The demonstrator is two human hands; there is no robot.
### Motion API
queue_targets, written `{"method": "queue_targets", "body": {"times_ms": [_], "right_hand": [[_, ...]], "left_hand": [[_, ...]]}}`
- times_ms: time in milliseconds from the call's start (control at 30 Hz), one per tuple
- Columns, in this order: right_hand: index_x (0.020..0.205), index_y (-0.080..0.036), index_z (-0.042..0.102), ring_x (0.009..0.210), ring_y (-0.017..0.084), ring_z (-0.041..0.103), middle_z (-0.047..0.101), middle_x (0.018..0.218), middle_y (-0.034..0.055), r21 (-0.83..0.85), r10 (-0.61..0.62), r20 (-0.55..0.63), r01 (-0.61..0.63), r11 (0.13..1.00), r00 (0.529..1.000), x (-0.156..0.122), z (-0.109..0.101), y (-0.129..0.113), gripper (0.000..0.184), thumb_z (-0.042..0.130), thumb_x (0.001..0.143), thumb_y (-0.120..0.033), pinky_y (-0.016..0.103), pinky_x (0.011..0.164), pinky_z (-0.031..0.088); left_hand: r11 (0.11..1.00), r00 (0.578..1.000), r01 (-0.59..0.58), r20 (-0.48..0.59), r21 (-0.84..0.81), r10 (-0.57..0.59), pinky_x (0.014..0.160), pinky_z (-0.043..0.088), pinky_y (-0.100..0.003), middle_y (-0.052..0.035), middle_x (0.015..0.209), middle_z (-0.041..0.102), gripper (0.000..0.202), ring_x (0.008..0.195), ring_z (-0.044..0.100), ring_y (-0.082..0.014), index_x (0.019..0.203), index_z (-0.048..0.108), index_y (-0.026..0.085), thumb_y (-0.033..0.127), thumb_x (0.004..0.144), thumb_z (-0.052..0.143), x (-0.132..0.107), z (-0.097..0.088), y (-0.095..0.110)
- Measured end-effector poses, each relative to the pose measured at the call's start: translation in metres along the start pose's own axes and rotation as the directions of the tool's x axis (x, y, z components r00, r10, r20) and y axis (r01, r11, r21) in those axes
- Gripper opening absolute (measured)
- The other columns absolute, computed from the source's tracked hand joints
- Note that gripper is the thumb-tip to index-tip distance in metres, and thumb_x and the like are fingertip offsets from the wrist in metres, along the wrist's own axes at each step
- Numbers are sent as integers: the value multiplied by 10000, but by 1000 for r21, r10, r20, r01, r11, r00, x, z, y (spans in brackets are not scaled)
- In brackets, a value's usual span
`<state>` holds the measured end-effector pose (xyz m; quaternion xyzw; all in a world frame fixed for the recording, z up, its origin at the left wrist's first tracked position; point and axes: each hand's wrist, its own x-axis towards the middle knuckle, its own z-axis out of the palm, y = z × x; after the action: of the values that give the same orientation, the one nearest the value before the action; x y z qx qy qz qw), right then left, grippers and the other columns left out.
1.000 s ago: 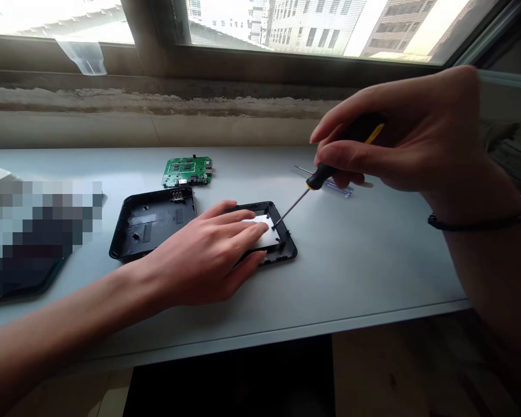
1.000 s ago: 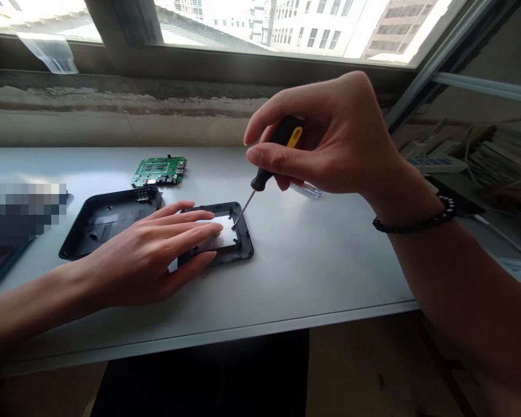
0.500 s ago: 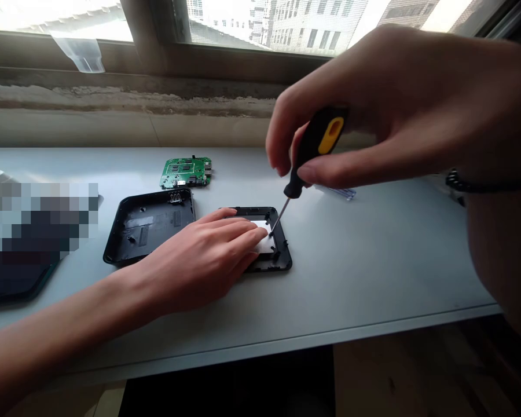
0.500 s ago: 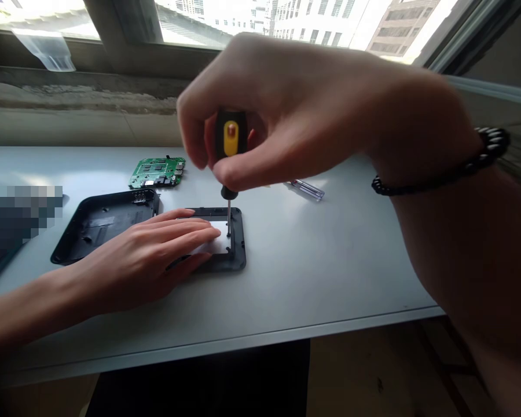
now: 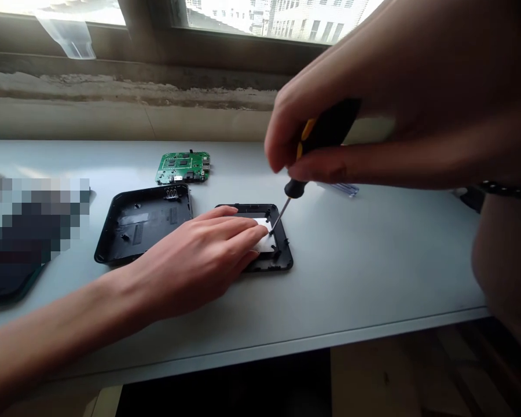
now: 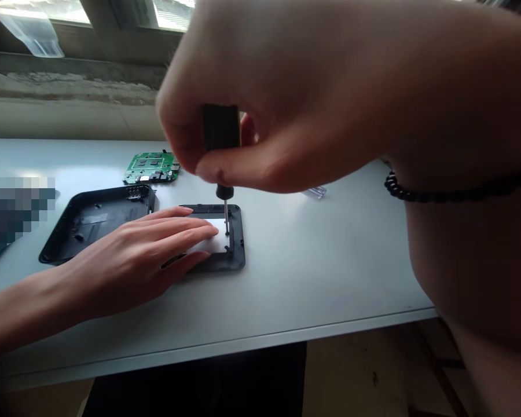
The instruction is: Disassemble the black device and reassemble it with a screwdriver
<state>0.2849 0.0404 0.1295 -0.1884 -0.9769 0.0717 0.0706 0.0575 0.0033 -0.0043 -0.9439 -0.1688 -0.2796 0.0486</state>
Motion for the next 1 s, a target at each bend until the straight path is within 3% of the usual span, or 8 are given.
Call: {"method": "queue_targets", "body": {"times_ms": [67, 133, 300, 433, 600, 733, 867, 1000], "right_hand": [[901, -190, 732, 552, -5, 441, 591, 679, -106, -222, -35, -140, 3, 975, 989, 1, 1, -1, 140, 618, 894, -272, 158, 444, 218], [844, -174, 703, 522, -8, 383, 537, 660, -90, -297, 0, -144, -43, 954, 990, 1, 2, -1, 222, 576, 929, -336, 157, 441, 219], [1052, -194, 646, 722, 21, 512, 609, 981, -54, -245, 58, -34, -64, 967, 998, -2, 1, -2, 182, 561, 899, -246, 137, 505, 314], [867, -169, 655, 590, 17, 431, 548, 725, -61, -274, 56, -96, -80, 959, 994, 1, 1, -7, 212, 548, 944, -336, 182, 497, 278], [1030, -195, 673, 674, 38, 541, 658, 918, -48, -165, 100, -22, -103, 981, 995, 4, 2, -11, 177, 549, 914, -245, 206, 546, 375], [829, -161, 657, 658, 58, 513, 605, 715, -47, -243, 109, -98, -131, 961, 989, 5, 2, -12, 285, 506, 967, -360, 264, 653, 410], [1059, -176, 624, 779, 69, 563, 659, 972, -26, -145, 83, -29, -86, 986, 996, 3, 2, -11, 223, 455, 934, -250, 262, 698, 435], [897, -195, 628, 676, 65, 541, 614, 738, -49, -232, 155, -103, -175, 957, 983, -3, 6, -10, 222, 488, 977, -348, 270, 690, 434]], "left_hand": [[1000, 1000, 3, -4, -6, -3, 849, 608, -359, -128, 965, 775, 229, 765, 737, -196, 1058, 686, 54, 92, 1032, 462, 0, 0, 0], [1000, 1000, 4, -9, -21, -4, 857, 605, -359, -128, 959, 775, 226, 753, 734, -192, 1048, 686, 52, 87, 1031, 463, 0, 0, 1], [998, 1000, 14, 0, -53, -14, 902, 593, -386, -131, 983, 775, 198, 781, 741, -205, 1064, 678, 55, 100, 1033, 488, 0, 1, 0], [998, 1000, 23, 2, -54, -23, 876, 592, -381, -136, 1006, 772, 194, 834, 747, -228, 1089, 676, 56, 110, 1035, 499, -2, 1, 0], [998, 999, 35, 11, -48, -35, 785, 592, -354, -145, 1007, 769, 231, 830, 743, -238, 1038, 682, 65, 110, 1042, 455, 0, -1, 3], [997, 999, 52, 5, -53, -52, 735, 582, -347, -142, 983, 767, 251, 799, 735, -238, 987, 678, 83, 119, 1047, 436, 0, -2, 4], [995, 998, 60, 15, -77, -59, 710, 571, -339, -136, 987, 766, 236, 801, 728, -239, 989, 671, 89, 123, 1048, 445, -1, -2, 4], [995, 998, 60, 13, -79, -59, 704, 563, -343, -135, 988, 765, 242, 786, 718, -238, 993, 673, 90, 127, 1052, 441, -2, -1, 3]]}}
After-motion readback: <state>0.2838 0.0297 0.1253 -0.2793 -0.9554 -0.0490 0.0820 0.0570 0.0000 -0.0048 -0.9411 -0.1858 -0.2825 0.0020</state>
